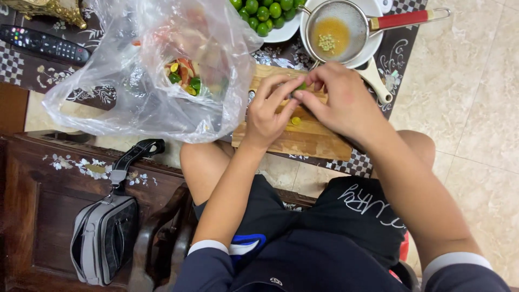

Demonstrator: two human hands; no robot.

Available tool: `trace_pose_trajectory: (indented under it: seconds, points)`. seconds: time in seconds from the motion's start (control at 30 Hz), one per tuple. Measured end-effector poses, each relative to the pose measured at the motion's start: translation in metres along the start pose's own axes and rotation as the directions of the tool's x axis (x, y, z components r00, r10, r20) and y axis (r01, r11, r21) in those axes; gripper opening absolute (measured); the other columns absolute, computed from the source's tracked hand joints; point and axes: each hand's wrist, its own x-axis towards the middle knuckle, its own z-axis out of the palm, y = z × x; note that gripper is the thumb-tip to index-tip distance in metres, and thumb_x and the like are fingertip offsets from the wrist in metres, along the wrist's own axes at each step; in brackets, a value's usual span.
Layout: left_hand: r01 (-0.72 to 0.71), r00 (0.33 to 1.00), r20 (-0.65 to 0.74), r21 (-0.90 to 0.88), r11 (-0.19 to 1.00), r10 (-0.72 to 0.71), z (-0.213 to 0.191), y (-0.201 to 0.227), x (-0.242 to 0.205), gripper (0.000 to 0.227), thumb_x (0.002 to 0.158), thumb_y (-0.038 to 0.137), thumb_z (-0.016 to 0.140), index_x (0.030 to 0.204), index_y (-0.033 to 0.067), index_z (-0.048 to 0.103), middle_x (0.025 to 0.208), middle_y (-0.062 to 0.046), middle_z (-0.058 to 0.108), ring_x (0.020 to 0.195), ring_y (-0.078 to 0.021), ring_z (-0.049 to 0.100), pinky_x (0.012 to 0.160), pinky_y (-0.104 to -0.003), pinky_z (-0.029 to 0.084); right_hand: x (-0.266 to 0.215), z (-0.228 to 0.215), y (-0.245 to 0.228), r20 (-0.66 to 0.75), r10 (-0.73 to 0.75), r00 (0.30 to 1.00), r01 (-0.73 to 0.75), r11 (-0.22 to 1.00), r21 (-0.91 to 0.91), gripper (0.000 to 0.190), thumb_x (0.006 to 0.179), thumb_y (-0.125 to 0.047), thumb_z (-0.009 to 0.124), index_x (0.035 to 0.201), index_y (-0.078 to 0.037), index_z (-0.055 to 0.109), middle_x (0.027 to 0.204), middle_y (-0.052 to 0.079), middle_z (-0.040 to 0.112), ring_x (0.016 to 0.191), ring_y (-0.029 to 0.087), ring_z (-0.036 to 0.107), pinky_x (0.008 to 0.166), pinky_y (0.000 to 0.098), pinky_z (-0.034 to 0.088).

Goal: The person is shown preparing takeout food, specifically cutting limes and putting them into a bag.

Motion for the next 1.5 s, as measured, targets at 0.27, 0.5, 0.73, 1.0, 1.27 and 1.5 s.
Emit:
trace_pose_trajectory:
  seconds: [0.27,0.5,0.73,1.0,1.27,1.5]
  points:
    - [0.192,0.981,0.026,-0.076,0.978,-0.191,-0.023,-0.006,-0.036,0.038,0.094,0.004,0.078,0.129,0.0076,0.062,0.12,-0.005,0.057,0.089,-0.0111,0.058,0.075,-0.023,0.051,-0.065,0.067,0.017,-0.009,0.014,1.0,-0.014,0.999,0.041,0.023,0.088,-0.013,0.073,0.107,-0.003,0.067,0.099,0.016,0.064,0.091,0.036,0.065,0.081,0.0436,0.053]
    - [0.241,0.971,0.038,-0.105,0.965,-0.238,-0.022,-0.015,-0.045,0.034,0.096,0.006,0.077,0.127,0.0077,0.063,0.113,-0.002,0.057,0.087,-0.0085,0.055,0.075,-0.022,0.045,-0.073,0.119,0.032,-0.089,0.084,0.992,-0.091,0.993,-0.075,0.015,0.091,-0.01,0.073,0.101,-0.006,0.062,0.102,0.016,0.06,0.096,0.037,0.062,0.084,0.046,0.053]
    - [0.265,0.964,0.062,-0.082,0.961,-0.26,-0.021,-0.014,-0.039,0.034,0.096,0.009,0.077,0.127,0.0079,0.064,0.11,-0.001,0.059,0.084,-0.0079,0.056,0.075,-0.021,0.048,-0.045,0.105,0.018,-0.009,-0.046,0.999,0.047,0.991,0.128,0.024,0.092,-0.004,0.07,0.112,0.001,0.058,0.1,0.021,0.064,0.092,0.042,0.063,0.08,0.0485,0.052]
    - [0.329,0.944,0.106,-0.27,0.905,-0.311,-0.017,-0.031,-0.046,0.034,0.101,0.01,0.072,0.133,0.0081,0.061,0.114,0.0,0.058,0.086,-0.0076,0.049,0.078,-0.02,0.045,-0.035,0.128,0.038,0.188,0.038,0.981,-0.037,0.999,-0.007,0.025,0.085,-0.01,0.069,0.106,0.003,0.063,0.098,0.025,0.066,0.089,0.045,0.064,0.076,0.051,0.052]
    - [0.327,0.945,0.128,-0.397,0.858,-0.301,0.003,-0.053,-0.057,0.036,0.102,0.008,0.07,0.137,0.0089,0.06,0.115,0.0,0.055,0.081,-0.0069,0.046,0.073,-0.021,0.044,-0.036,0.132,0.069,0.335,0.172,0.926,-0.181,0.983,-0.003,0.024,0.101,-0.011,0.045,0.113,0.002,0.06,0.109,0.027,0.066,0.1,0.044,0.066,0.088,0.0514,0.052]
    - [0.431,0.902,0.166,-0.407,0.805,-0.399,0.016,-0.064,-0.054,0.037,0.101,0.009,0.066,0.136,0.01,0.055,0.111,-0.001,0.056,0.075,-0.0049,0.046,0.069,-0.019,0.043,-0.008,0.028,0.017,0.306,0.385,0.87,-0.406,0.914,0.003,0.021,0.102,-0.019,0.058,0.119,-0.005,0.058,0.099,0.016,0.07,0.09,0.03,0.069,0.081,0.0431,0.054]
